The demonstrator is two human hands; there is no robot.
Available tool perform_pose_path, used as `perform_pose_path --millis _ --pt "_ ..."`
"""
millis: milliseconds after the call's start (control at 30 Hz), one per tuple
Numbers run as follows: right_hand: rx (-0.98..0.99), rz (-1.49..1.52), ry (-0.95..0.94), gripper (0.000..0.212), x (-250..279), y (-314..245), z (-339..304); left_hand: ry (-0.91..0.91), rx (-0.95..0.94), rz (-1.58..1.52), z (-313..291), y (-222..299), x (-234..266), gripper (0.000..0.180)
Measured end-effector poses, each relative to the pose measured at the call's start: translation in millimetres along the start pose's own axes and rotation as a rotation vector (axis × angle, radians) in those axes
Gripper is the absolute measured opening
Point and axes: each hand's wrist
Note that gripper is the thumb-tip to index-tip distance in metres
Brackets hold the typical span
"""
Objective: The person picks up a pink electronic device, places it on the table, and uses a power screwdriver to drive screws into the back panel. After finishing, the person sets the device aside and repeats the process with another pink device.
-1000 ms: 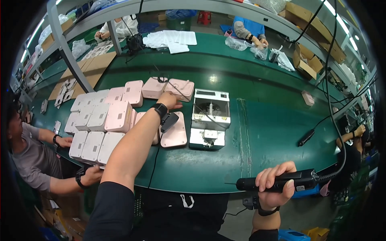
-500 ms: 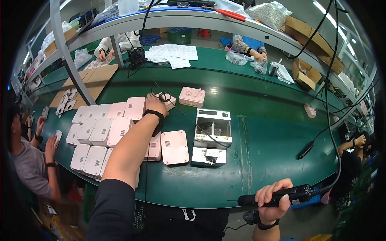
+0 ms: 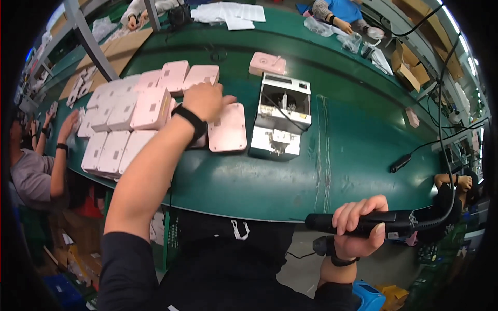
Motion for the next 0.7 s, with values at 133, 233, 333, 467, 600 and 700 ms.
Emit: perform_pose_path --millis 133,233,333,467,600,700 --pt "-0.013 0.057 -0.001 0.041 -4.5 9.4 -3.9 0.365 -0.161 -0.078 -96.2 11.9 -69.0 0.07" --pt "-0.018 0.066 0.004 0.04 -8.5 12.2 -2.1 0.226 -0.177 -0.201 -148.0 11.1 -67.8 0.075" --pt "0.002 0.031 -0.033 0.039 -8.6 10.4 -0.7 0.091 -0.246 -0.195 -205.3 -0.3 -51.1 0.074" --pt "0.054 0.013 0.018 0.037 -5.9 19.6 15.0 -0.007 -0.517 -0.221 -228.6 -27.2 -47.9 0.07" --pt "0.115 -0.002 0.023 0.035 -20.6 35.8 45.9 -0.084 -0.499 -0.548 -220.3 -43.1 -57.0 0.07" --pt "0.166 -0.005 -0.015 0.032 -33.7 58.0 70.2 -0.153 -0.476 -0.747 -205.2 -34.6 -71.7 0.073"
Point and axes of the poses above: each hand's wrist, its own z-axis towards the middle knuckle, its own x-axis out of the back of the hand, y = z × x, and after that the axes turned 14 degrees about x, right-handed
